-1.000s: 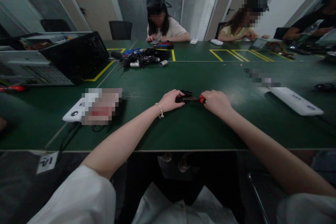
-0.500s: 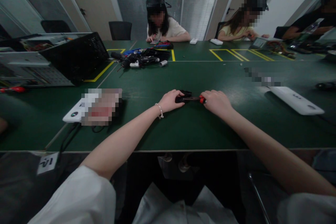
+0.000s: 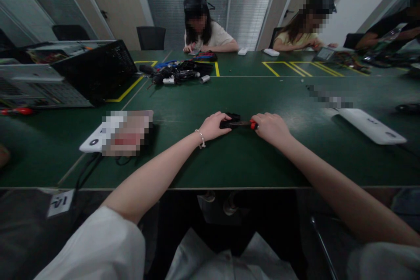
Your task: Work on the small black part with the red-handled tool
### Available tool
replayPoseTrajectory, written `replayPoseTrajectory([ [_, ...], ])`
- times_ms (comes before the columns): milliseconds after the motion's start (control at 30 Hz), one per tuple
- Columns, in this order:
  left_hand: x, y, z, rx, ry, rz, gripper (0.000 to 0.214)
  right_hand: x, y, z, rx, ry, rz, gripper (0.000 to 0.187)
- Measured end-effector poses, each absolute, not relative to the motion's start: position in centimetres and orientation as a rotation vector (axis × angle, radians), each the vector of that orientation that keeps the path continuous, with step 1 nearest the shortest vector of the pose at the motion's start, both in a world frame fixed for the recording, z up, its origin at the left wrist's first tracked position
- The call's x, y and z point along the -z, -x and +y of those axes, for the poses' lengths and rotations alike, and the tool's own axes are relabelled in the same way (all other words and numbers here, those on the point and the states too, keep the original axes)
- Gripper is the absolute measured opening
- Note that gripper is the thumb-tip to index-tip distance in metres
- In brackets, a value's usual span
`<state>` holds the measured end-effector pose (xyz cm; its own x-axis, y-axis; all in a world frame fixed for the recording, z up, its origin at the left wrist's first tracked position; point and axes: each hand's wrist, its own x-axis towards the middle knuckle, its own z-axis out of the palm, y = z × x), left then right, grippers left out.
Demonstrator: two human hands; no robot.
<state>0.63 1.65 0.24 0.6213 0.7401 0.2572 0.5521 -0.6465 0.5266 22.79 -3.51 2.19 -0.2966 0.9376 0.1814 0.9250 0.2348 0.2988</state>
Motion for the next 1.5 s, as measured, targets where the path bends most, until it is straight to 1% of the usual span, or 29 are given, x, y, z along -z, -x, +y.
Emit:
replayPoseTrajectory([
  [500,-0.74,-0.52,1.57,-0.596,-2.429,1.033,0.030,-2.03,-22.92,-3.47,-0.542,-1.841,2.464,0.022],
  [1500,-0.67,-0.62,1.51,-0.614,-2.414,1.051,0.031,-2.20,-22.99,-3.38,-0.531,-1.851,2.461,0.024],
])
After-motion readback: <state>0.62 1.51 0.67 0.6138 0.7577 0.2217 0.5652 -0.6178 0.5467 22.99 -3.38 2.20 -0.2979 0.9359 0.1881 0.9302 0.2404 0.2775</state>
